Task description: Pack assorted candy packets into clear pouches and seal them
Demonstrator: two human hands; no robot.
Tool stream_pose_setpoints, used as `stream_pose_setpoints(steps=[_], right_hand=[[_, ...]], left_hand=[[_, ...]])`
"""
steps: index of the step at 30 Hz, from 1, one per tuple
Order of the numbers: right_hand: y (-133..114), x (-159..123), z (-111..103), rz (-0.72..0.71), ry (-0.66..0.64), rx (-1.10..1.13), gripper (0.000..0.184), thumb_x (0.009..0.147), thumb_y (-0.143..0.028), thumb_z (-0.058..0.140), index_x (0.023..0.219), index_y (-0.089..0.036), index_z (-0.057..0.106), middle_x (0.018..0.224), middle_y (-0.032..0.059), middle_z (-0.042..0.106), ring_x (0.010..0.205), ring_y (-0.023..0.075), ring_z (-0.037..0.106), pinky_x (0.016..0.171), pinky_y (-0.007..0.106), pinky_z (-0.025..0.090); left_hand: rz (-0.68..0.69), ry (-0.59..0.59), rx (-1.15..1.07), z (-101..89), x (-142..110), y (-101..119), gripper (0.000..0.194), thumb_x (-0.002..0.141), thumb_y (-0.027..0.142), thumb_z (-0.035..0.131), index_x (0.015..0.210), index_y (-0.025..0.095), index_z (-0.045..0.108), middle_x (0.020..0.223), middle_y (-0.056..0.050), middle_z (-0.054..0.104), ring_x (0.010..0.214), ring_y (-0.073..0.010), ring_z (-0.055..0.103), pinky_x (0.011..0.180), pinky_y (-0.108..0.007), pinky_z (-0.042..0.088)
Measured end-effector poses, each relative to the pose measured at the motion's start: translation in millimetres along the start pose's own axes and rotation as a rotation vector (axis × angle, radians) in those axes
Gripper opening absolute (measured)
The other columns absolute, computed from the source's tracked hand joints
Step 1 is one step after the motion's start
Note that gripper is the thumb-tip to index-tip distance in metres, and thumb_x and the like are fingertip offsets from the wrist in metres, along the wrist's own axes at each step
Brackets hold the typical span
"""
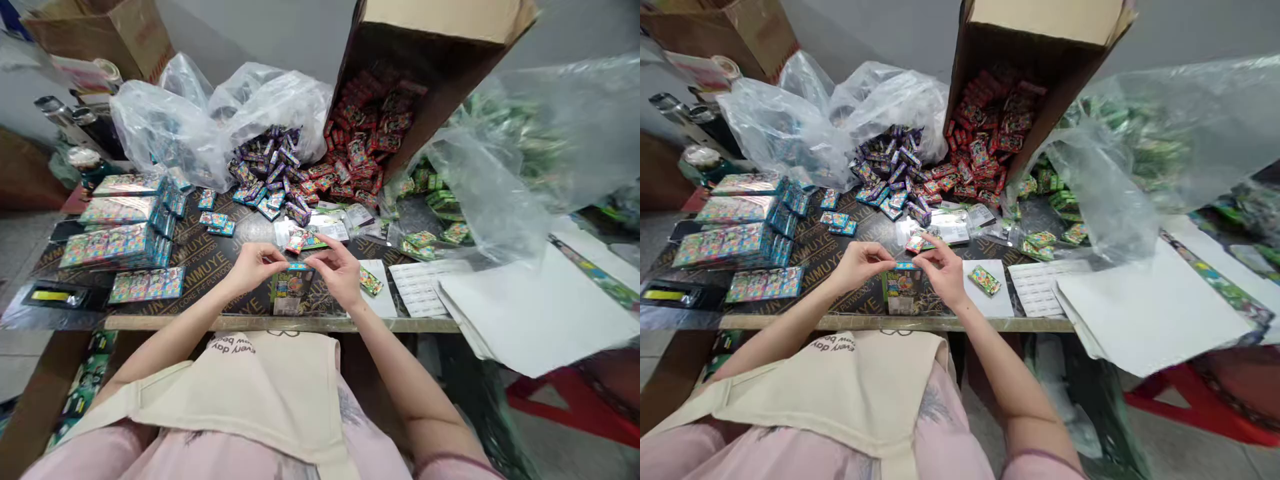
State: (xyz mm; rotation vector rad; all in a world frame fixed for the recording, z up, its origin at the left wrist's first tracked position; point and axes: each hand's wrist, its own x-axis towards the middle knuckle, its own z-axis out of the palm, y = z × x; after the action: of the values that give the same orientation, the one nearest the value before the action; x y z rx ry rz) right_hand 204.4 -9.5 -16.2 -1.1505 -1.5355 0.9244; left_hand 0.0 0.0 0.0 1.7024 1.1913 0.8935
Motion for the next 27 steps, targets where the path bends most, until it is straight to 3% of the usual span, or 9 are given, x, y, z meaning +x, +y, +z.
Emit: stream_pose_setpoints(steps=[4,7,10,12,14,16,19,24,27], right_hand=[[3,1,-3,-0.164,-0.040,-0.107,0.039,0.083,-0.023,0.065,0.122,-0.026,0.059,0.078,-0.0031,0.073,0.073,0.0148,0.070,0.081,0.031,0.057],[8,-5,-5,-0.366,-0.024,-0.202,0.041,0.086,-0.017,0.062,0.124,-0.028,0.057,0.082,-0.0029,0.074,0.079,0.0150,0.071,0.085,0.031,0.056],[13,-15,-7,-0.520,-0.048,-0.278,0.039,0.087,-0.014,0.058,0.124,-0.027,0.056,0.095,0.0015,0.074,0.089,0.0173,0.071,0.082,0.032,0.057],[14,-19,-8,-0.541,-0.100,-0.311,0.034,0.088,-0.016,0.056,0.121,-0.025,0.058,0.102,0.0049,0.073,0.095,0.0195,0.069,0.081,0.034,0.058],[8,-17,-11,-0.456,-0.107,-0.315,0.030,0.090,-0.018,0.053,0.119,-0.024,0.058,0.101,0.0057,0.073,0.094,0.0195,0.069,0.082,0.036,0.056],[-3,-8,-14,-0.321,-0.029,-0.309,0.023,0.090,-0.022,0.054,0.113,-0.024,0.060,0.096,0.0051,0.071,0.091,0.0186,0.067,0.083,0.036,0.054],[-22,16,-18,-0.170,0.017,-0.296,0.009,0.085,-0.030,0.062,0.088,-0.022,0.065,0.099,0.0059,0.066,0.096,0.0195,0.062,0.086,0.036,0.049],[-33,43,-8,0.072,-0.445,-0.150,0.019,0.079,-0.035,0.065,0.069,-0.019,0.062,0.094,0.0053,0.064,0.096,0.0195,0.059,0.083,0.034,0.046],[-27,45,2,0.219,-0.564,-0.077,0.021,0.077,-0.035,0.064,0.065,-0.018,0.060,0.078,0.0030,0.063,0.080,0.0164,0.059,0.070,0.029,0.045]], left_hand=[[0.228,0.035,0.120,2.0,-7,1,0.013,0.080,0.021,0.065,0.070,0.013,0.069,0.070,-0.005,0.069,0.063,-0.0129,0.063,0.059,-0.022,0.048],[0.408,0.077,0.212,4.7,-12,-3,0.011,0.082,0.021,0.064,0.075,0.015,0.069,0.079,-0.006,0.071,0.069,-0.0132,0.065,0.065,-0.023,0.051],[0.485,0.102,0.271,9.3,-13,-9,0.011,0.084,0.018,0.061,0.076,0.015,0.068,0.081,-0.007,0.070,0.070,-0.0132,0.065,0.065,-0.023,0.051],[0.511,0.096,0.288,13.4,-13,-11,0.012,0.086,0.016,0.058,0.080,0.016,0.068,0.083,-0.007,0.070,0.072,-0.0139,0.065,0.067,-0.024,0.051],[0.515,0.092,0.288,17.3,-13,-13,0.014,0.087,0.016,0.055,0.084,0.016,0.069,0.084,-0.007,0.069,0.073,-0.0143,0.065,0.067,-0.024,0.050],[0.494,0.098,0.270,20.0,-13,-14,0.014,0.088,0.016,0.055,0.084,0.016,0.069,0.083,-0.007,0.068,0.073,-0.0143,0.064,0.065,-0.024,0.049],[0.430,0.098,0.222,20.7,-11,-16,0.014,0.086,0.015,0.057,0.081,0.016,0.069,0.082,-0.006,0.066,0.073,-0.0138,0.063,0.066,-0.024,0.049],[0.297,0.113,0.129,18.9,-7,-16,0.009,0.080,0.012,0.063,0.073,0.016,0.067,0.078,-0.004,0.067,0.070,-0.0137,0.062,0.066,-0.025,0.048],[0.252,0.159,0.076,18.5,-6,-17,0.009,0.075,0.012,0.066,0.069,0.016,0.062,0.075,-0.003,0.068,0.070,-0.0146,0.063,0.066,-0.026,0.048]])
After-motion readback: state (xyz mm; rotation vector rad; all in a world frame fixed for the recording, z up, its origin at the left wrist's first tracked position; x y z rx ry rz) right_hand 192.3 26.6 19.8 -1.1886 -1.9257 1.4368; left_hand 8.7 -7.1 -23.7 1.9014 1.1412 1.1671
